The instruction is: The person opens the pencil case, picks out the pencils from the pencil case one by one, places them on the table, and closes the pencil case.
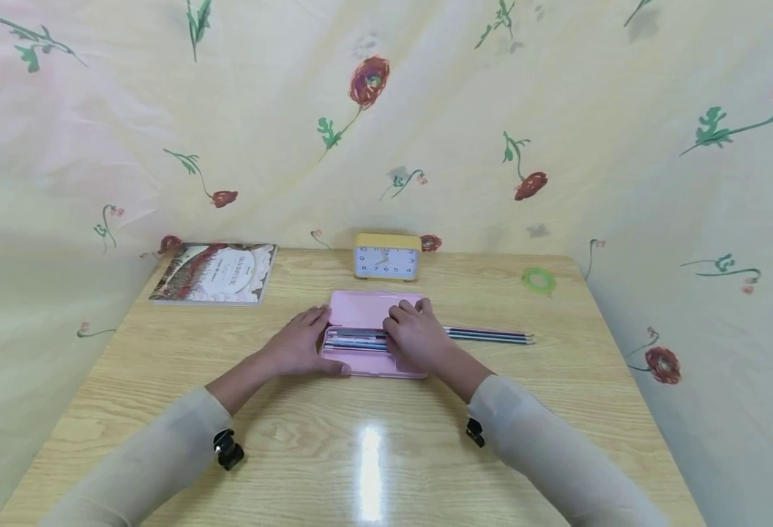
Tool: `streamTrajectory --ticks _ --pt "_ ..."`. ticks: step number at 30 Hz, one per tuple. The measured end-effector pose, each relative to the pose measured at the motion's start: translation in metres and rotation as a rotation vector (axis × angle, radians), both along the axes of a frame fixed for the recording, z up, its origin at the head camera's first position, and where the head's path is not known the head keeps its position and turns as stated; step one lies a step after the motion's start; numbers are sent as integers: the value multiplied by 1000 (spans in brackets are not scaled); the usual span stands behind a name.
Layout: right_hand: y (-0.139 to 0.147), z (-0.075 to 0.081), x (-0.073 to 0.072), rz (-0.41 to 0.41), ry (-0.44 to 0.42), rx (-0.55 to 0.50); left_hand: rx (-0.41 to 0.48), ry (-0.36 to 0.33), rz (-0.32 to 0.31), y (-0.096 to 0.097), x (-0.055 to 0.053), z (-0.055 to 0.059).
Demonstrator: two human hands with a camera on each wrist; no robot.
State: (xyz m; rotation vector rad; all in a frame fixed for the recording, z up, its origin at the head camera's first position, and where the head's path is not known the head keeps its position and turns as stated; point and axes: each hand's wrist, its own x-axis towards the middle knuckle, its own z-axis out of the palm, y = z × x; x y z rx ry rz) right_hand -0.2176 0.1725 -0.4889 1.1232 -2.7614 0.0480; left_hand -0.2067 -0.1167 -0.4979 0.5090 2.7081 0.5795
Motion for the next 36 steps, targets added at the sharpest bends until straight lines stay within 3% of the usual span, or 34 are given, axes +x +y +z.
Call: streamTrajectory --ticks 9,18,26,36 --pt "-12 -1 -7 51 113 69 10 -6 0 0 0 2" --pt "0 3 -5 50 148 60 16 1 7 0 0 0" --pt "43 5 3 9 207 -12 12 -5 4 1 3 -6" --pt "123 5 12 -28 285 -18 5 1 13 2 4 -3"
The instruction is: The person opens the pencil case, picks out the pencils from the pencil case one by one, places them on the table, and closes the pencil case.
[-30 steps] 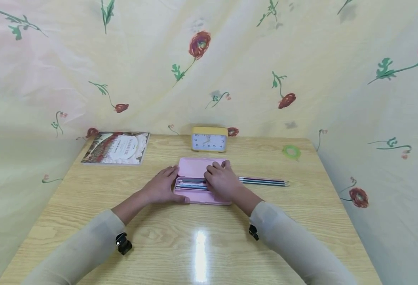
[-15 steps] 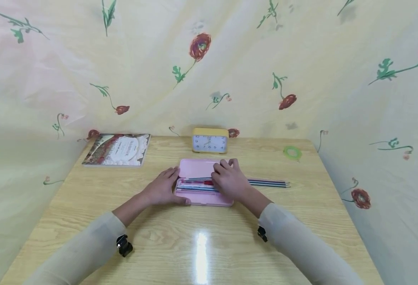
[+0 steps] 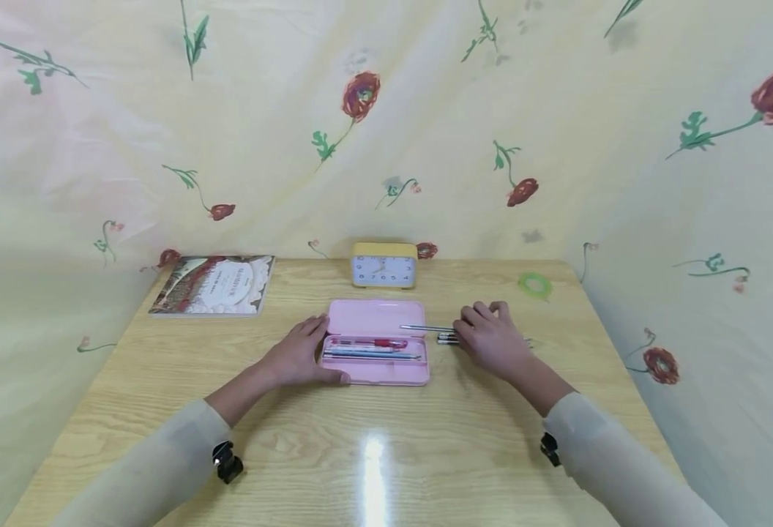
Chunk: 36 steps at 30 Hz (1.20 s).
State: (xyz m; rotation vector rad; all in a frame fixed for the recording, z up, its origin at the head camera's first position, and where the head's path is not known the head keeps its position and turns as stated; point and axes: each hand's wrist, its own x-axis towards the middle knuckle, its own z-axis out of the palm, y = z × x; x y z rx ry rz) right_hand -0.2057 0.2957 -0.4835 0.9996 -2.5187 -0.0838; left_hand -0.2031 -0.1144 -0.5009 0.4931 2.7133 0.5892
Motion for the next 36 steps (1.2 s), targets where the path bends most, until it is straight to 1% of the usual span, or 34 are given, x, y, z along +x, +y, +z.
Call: streamTrajectory --ticks 5,10,14,21,26,31,36 --pt "31 -9 10 9 21 -6 11 -8 2 -3 2 1" --pt "47 -16 19 24 31 -20 18 -18 4 -5 3 2" --pt "52 -21 22 26 22 -24 21 -25 8 -5 3 2" --pt "58 -29 23 24 21 -27 3 -32 0 -5 4 0" --pt "61 -28 24 23 17 -38 2 -41 -4 -3 4 2" --pt "62 -28 21 13 21 -46 -2 -23 -1 -1 1 3" --pt "63 -29 19 24 32 -51 -4 -28 4 -1 -1 3"
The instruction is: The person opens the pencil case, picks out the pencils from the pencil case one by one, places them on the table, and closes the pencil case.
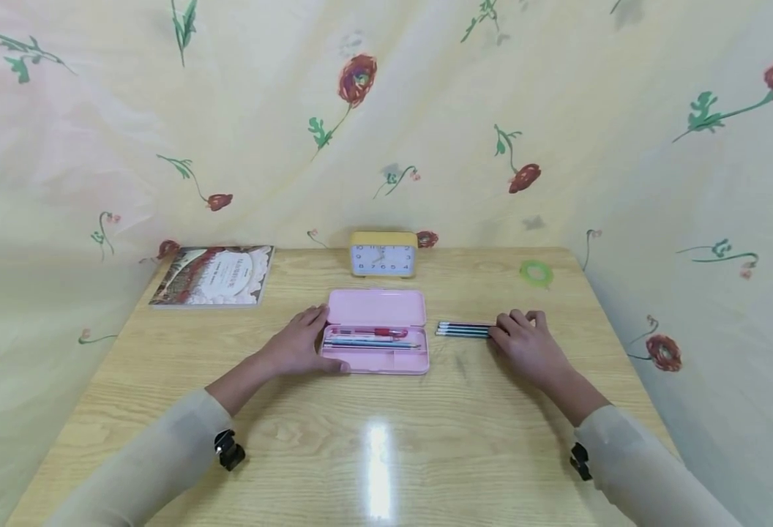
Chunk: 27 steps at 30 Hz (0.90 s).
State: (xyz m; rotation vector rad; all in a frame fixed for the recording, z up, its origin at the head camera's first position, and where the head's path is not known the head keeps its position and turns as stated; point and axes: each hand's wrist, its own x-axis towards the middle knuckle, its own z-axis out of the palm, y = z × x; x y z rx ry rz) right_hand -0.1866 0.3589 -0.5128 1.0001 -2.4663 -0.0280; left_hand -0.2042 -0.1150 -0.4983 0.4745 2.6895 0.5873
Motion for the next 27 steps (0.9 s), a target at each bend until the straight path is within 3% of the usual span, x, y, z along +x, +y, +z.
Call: streamTrajectory --ticks 12,19,27 --pt "-9 4 -3 -29 -46 2 0 3 -7 -2 -3 -3" --pt "-45 15 -11 -47 -146 9 6 1 -6 -2 -3 -1" --pt "-95 22 -21 48 -174 -2 1 3 -18 -2 -3 -1"
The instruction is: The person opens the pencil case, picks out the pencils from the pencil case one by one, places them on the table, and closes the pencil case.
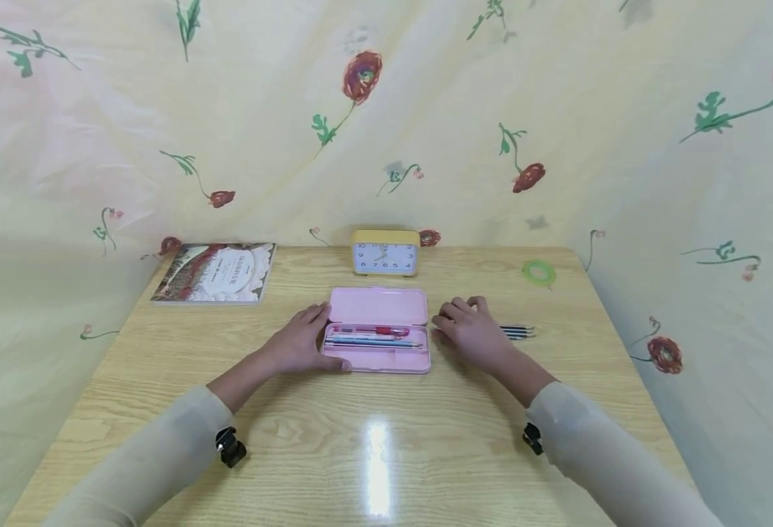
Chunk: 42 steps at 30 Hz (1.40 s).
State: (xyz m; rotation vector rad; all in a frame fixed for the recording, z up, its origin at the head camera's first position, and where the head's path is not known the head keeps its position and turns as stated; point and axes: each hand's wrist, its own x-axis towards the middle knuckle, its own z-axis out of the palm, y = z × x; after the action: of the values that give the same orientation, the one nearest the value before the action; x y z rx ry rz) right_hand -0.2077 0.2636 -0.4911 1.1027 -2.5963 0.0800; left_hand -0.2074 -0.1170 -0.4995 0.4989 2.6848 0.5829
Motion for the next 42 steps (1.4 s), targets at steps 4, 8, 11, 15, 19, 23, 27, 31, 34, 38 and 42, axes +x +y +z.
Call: streamTrajectory --ticks 4,8,11,15,19,23,27,31,34,38,42 --pt "-23 4 0 59 -70 22 -4 -1 -2 0 -1 -1" --pt "-41 5 3 115 -107 54 3 0 3 1 -1 -1" --pt "-48 2 3 152 -95 73 8 -1 7 2 0 1" --pt "-51 -2 2 158 -124 93 4 -3 4 2 0 3" --pt "-53 -2 3 144 -161 86 -7 3 -2 1 -1 3" --pt "-53 -2 3 133 -202 63 0 6 -4 1 -2 2" --pt "-53 -1 2 112 -249 60 0 -3 -3 1 -2 3" --pt "-54 1 3 102 -288 54 -2 -10 4 1 -1 3" --pt "-55 2 2 98 -313 40 2 -10 9 1 0 4" --pt "-57 2 1 89 -334 13 6 -10 12 1 0 3" --pt "-59 5 -1 85 -350 -19 -1 -4 10 0 -1 0"
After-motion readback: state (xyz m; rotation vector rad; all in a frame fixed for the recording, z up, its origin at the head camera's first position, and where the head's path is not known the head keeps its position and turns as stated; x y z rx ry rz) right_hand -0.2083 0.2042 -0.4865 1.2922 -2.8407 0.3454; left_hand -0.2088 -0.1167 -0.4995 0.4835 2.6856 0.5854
